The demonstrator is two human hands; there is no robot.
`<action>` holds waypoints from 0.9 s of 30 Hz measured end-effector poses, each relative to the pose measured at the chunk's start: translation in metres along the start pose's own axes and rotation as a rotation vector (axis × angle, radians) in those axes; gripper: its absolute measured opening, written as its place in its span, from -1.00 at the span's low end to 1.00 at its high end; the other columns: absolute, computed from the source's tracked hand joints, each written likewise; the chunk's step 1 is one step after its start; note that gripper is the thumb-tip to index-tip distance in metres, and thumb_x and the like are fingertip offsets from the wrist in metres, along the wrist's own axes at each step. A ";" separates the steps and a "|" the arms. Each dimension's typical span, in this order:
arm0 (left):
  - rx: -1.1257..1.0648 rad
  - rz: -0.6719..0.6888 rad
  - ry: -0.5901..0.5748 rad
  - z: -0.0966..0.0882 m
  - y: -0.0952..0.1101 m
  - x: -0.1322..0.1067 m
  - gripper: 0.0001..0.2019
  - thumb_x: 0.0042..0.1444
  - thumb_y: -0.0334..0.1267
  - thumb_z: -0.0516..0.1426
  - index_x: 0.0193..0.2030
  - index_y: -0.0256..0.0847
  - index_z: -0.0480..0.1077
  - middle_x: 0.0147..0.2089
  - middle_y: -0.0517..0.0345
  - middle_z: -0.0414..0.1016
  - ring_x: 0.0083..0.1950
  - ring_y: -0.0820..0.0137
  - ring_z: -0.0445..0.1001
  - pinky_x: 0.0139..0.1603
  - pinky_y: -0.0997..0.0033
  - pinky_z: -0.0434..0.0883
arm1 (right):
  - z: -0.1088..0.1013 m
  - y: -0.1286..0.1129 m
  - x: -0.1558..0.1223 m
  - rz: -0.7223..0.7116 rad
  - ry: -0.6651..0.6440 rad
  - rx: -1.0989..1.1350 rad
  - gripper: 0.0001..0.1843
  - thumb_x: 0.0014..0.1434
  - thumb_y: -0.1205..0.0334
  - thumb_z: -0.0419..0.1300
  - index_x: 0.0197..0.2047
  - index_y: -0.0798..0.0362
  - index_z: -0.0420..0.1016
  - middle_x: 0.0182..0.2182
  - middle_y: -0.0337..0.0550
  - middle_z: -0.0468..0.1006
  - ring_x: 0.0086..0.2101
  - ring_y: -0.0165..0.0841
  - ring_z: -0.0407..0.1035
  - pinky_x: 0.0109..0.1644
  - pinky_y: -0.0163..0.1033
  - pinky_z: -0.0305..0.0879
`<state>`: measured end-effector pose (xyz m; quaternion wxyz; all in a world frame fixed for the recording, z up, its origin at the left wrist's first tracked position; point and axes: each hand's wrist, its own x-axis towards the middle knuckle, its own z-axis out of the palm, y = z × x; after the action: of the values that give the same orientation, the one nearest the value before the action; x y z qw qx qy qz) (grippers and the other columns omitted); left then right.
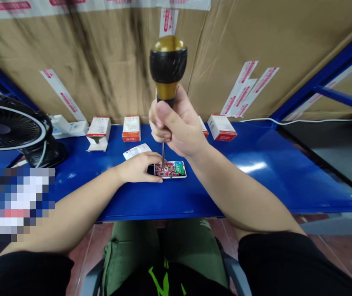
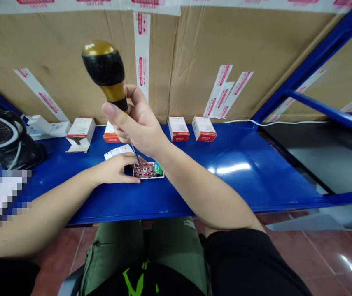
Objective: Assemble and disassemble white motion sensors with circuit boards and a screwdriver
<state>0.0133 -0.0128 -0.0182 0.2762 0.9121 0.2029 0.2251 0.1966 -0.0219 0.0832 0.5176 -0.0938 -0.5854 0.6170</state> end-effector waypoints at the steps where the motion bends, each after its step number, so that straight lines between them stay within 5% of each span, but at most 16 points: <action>1: 0.000 -0.001 0.001 0.000 0.000 0.000 -0.65 0.22 -0.02 0.47 0.01 -0.16 0.63 0.07 -0.11 0.72 0.10 0.05 0.70 0.20 0.02 0.60 | -0.001 0.000 0.000 0.004 0.009 -0.020 -0.49 0.33 -0.06 0.48 0.16 -0.27 0.31 -0.42 -0.51 0.31 -0.61 -0.51 0.10 -0.62 -0.39 0.04; 6: 0.006 -0.013 0.012 0.000 0.000 0.000 -0.66 0.21 0.00 0.47 -0.01 -0.15 0.64 0.02 -0.07 0.72 0.08 0.06 0.70 0.19 0.01 0.60 | -0.001 -0.003 0.005 0.037 0.067 -0.069 -0.66 0.41 -0.13 0.38 -0.03 -0.13 0.41 -0.36 -0.38 0.39 -0.52 -0.47 0.26 -0.56 -0.33 0.16; 12: 0.002 -0.004 0.006 0.000 -0.001 0.000 -0.66 0.21 0.00 0.48 -0.04 -0.16 0.62 0.09 -0.12 0.71 0.11 0.04 0.69 0.21 0.01 0.59 | 0.002 -0.009 0.005 0.095 0.024 0.017 -0.42 0.43 -0.43 0.21 0.06 -0.07 0.52 -0.53 -0.43 0.29 -0.63 -0.47 0.07 -0.63 -0.29 -0.07; 16: -0.004 0.010 0.004 0.000 -0.001 0.000 -0.66 0.22 -0.02 0.47 -0.03 -0.18 0.61 0.08 -0.14 0.71 0.09 0.05 0.70 0.19 0.02 0.60 | 0.002 -0.007 0.000 -0.047 0.029 0.058 -0.45 0.22 -0.24 0.53 -0.03 -0.18 0.35 -0.56 -0.55 0.20 -0.64 -0.52 -0.08 -0.63 -0.36 -0.12; 19: -0.006 0.020 0.005 0.000 0.000 0.000 -0.65 0.22 -0.03 0.47 0.00 -0.20 0.61 0.09 -0.15 0.71 0.10 0.05 0.70 0.22 0.01 0.60 | 0.000 -0.002 0.000 -0.078 0.046 -0.011 -0.38 0.13 -0.11 0.62 0.01 -0.24 0.32 -0.46 -0.53 0.28 -0.60 -0.51 0.03 -0.62 -0.38 0.02; 23: 0.025 -0.009 0.005 0.000 0.000 0.000 -0.64 0.24 0.00 0.46 0.01 -0.18 0.62 0.09 -0.13 0.71 0.12 0.04 0.69 0.21 0.01 0.60 | 0.000 -0.002 0.004 -0.032 -0.020 -0.035 -0.52 0.32 -0.21 0.45 0.09 -0.17 0.41 -0.33 -0.38 0.41 -0.48 -0.47 0.28 -0.54 -0.35 0.21; 27: 0.027 -0.011 0.001 0.000 -0.001 0.000 -0.64 0.22 0.02 0.46 -0.02 -0.17 0.62 0.06 -0.11 0.71 0.09 0.06 0.70 0.17 0.03 0.61 | 0.004 -0.006 0.007 0.042 0.056 -0.027 -0.49 0.46 -0.37 0.21 0.09 -0.10 0.46 -0.42 -0.36 0.39 -0.54 -0.44 0.20 -0.56 -0.29 0.17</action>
<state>0.0131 -0.0121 -0.0189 0.2651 0.9144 0.2109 0.2214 0.1940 -0.0210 0.0927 0.5193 -0.1302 -0.5770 0.6168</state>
